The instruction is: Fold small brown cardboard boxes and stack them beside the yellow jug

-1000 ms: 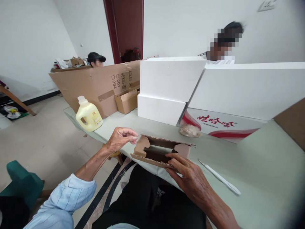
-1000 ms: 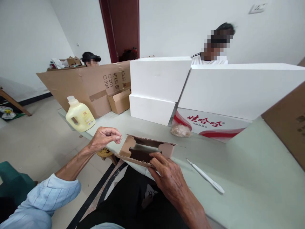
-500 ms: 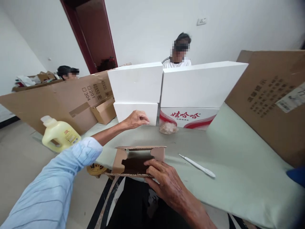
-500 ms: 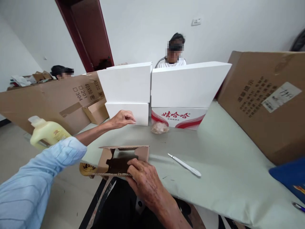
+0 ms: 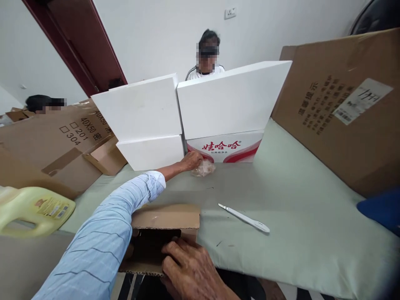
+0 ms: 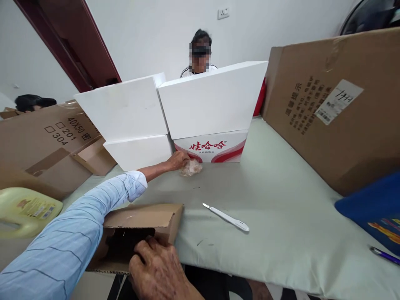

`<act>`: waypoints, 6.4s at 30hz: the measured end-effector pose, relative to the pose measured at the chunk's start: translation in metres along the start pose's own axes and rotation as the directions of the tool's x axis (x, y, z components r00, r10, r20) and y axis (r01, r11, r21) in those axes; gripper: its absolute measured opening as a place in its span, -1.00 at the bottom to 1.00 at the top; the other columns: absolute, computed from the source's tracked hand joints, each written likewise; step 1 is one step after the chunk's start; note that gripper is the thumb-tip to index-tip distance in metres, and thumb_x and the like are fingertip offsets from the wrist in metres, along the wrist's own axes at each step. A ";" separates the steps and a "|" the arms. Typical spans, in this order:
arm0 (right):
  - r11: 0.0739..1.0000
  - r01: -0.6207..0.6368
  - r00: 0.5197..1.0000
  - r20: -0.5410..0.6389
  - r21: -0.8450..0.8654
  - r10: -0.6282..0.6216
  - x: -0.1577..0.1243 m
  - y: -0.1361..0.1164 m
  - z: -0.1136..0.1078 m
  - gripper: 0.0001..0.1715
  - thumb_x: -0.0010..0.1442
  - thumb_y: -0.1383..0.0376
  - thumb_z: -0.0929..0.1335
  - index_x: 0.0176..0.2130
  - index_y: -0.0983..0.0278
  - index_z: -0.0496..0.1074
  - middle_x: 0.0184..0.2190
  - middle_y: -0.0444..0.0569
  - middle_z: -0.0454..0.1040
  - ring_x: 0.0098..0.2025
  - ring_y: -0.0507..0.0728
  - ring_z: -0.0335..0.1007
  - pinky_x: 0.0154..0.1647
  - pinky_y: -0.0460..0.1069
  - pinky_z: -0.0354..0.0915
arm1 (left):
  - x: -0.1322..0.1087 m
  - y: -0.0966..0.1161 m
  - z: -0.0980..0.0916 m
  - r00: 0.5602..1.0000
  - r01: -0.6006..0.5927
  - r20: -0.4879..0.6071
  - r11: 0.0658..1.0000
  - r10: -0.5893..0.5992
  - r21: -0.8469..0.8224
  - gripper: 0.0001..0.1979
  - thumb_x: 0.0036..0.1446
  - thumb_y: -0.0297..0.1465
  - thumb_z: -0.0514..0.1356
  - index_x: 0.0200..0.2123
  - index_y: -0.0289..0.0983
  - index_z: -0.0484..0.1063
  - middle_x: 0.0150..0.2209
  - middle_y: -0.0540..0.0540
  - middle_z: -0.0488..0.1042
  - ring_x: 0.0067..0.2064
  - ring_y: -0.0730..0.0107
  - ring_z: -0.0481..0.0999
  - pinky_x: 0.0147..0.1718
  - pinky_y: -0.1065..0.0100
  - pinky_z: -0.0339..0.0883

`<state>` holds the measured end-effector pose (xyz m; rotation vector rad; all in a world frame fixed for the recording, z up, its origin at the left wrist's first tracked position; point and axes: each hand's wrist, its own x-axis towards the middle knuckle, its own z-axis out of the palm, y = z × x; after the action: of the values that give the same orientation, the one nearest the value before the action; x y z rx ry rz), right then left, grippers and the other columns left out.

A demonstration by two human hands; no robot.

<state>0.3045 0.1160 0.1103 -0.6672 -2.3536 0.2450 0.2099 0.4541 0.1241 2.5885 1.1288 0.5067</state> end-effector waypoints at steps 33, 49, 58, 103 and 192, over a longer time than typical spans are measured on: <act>0.996 -0.083 0.993 0.083 0.017 0.082 0.013 -0.011 -0.033 -0.76 0.31 0.46 0.49 -0.23 0.20 0.38 -0.07 -0.08 0.59 -0.14 0.15 0.55 -0.18 0.01 0.36 | -0.099 0.071 -0.151 0.998 -0.054 -0.041 0.989 0.049 -0.137 -0.81 0.01 -0.61 0.17 -0.36 -0.28 0.55 -0.21 -0.09 0.60 -0.16 0.29 0.53 -0.15 0.31 0.37; 1.000 0.010 0.976 0.217 -0.014 -0.007 0.039 0.002 -0.051 -0.87 0.47 0.39 0.36 -0.17 0.21 0.48 -0.04 0.02 0.63 -0.06 0.21 0.59 -0.11 0.03 0.39 | -0.353 0.135 -0.137 0.967 0.158 0.151 0.947 -0.205 0.279 -0.51 0.31 -0.49 0.12 0.24 -0.05 0.49 0.25 -0.18 0.38 0.15 0.07 0.50 0.16 0.06 0.37; 0.966 0.132 0.923 0.382 -0.223 -0.038 0.053 0.006 -0.064 -0.90 0.37 0.28 0.48 -0.21 0.22 0.49 -0.15 0.00 0.54 -0.11 0.21 0.50 -0.23 0.04 0.32 | -0.346 0.124 -0.160 0.944 0.129 0.283 0.978 -0.172 0.162 -0.46 0.01 -0.41 0.33 0.12 -0.12 0.45 0.20 -0.17 0.32 -0.05 0.12 0.52 -0.20 0.26 0.41; 0.664 -0.505 0.784 -0.029 0.552 0.620 0.012 0.077 -0.015 -0.41 0.14 -0.07 0.54 -0.04 0.31 0.61 -0.23 0.01 0.61 -0.37 0.10 0.34 -0.31 0.00 0.40 | -0.368 0.056 -0.072 0.537 0.288 -0.642 0.835 -0.547 -0.469 0.00 -0.37 0.04 0.62 0.04 -0.13 0.16 0.01 -0.07 0.37 -0.02 0.18 0.49 0.03 0.10 0.43; 0.181 -0.976 0.217 -0.457 -0.123 0.862 -0.039 0.351 -0.176 -0.29 0.38 0.07 0.32 0.39 0.32 0.37 0.25 0.25 0.52 0.26 0.40 0.47 0.16 0.12 0.37 | -0.348 0.036 0.118 0.791 0.260 -0.591 0.961 -0.160 0.088 -0.69 0.50 -0.16 0.10 -0.23 -0.14 0.54 -0.32 -0.05 0.55 -0.25 0.20 0.55 -0.20 0.22 0.35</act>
<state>0.5842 0.3936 0.1024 -2.2092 -1.3322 0.1612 0.0616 0.1591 -0.0406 2.4490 1.6908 1.2583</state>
